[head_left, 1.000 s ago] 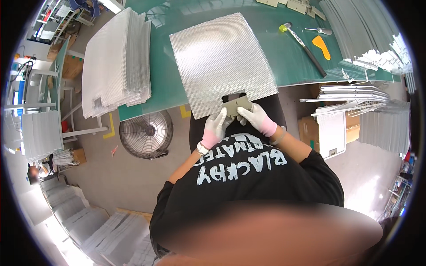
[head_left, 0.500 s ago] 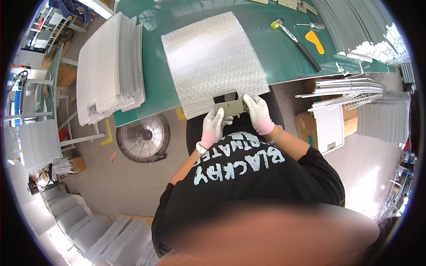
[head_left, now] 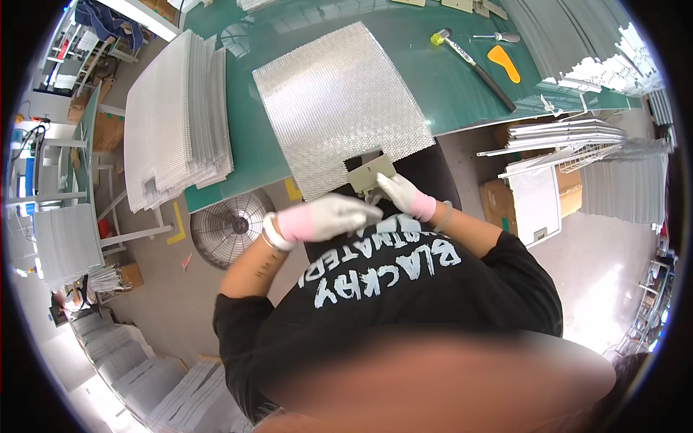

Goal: Assembling air filter components by inserting mesh into frames and securing them with brackets and an electric screwdriver.

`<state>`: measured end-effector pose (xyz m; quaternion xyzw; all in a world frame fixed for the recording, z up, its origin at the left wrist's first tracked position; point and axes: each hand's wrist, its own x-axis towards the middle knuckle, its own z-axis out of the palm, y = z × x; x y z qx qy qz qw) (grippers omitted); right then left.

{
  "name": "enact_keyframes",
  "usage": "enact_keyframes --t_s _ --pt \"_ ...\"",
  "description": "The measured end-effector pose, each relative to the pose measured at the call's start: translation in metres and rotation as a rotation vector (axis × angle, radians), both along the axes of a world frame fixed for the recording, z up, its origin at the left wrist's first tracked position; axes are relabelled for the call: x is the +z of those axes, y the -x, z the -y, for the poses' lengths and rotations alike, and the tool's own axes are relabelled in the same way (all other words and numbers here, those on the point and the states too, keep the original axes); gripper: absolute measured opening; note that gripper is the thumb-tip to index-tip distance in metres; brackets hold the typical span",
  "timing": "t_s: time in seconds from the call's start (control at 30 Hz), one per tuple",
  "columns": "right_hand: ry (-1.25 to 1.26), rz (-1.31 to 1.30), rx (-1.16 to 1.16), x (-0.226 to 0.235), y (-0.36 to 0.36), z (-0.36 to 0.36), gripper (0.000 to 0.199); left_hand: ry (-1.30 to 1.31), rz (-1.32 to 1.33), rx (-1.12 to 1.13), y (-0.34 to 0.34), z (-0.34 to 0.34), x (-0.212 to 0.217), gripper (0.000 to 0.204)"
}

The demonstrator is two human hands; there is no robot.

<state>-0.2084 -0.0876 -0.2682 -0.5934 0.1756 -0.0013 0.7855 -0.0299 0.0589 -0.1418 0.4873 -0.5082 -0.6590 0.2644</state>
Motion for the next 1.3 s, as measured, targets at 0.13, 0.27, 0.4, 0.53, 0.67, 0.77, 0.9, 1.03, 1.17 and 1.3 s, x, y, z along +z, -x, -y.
enact_keyframes --t_s 0.13,0.27,0.4,0.53,0.67,0.77,0.9,1.03,1.17,1.3 --pt "0.015 0.008 -0.247 -0.002 -0.007 -0.007 0.042 0.791 1.118 0.264 -0.039 0.077 0.000 0.058" --pt "0.095 0.093 -0.631 0.004 0.009 0.008 0.038 0.669 1.361 0.155 -0.021 0.113 -0.039 0.076" --pt "0.145 0.169 -0.837 -0.002 0.035 0.019 0.040 0.600 1.387 0.256 0.036 0.111 -0.040 0.071" --pt "0.156 0.117 -0.709 0.011 0.032 0.030 0.039 0.566 1.397 0.282 0.040 0.109 -0.038 0.067" --pt "0.370 0.200 -0.813 0.009 0.030 0.023 0.034 0.573 1.388 0.284 0.036 0.107 -0.040 0.064" --pt "-0.002 0.105 -0.875 0.005 0.031 0.019 0.032 0.595 1.370 0.283 0.037 0.107 -0.041 0.063" --pt "0.203 0.163 -0.914 -0.006 0.016 0.021 0.030 0.594 1.395 0.278 0.036 0.111 -0.038 0.063" --pt "0.050 0.129 -0.894 0.002 0.014 0.023 0.030 0.596 1.412 0.289 0.034 0.110 -0.041 0.063" --pt "0.006 0.029 -0.783 0.008 0.019 0.033 0.027 0.584 1.416 0.294 0.037 0.109 -0.040 0.063" --pt "-0.013 -0.027 -0.724 0.019 0.016 0.042 0.025 0.556 1.429 0.280 0.043 0.108 -0.039 0.063"
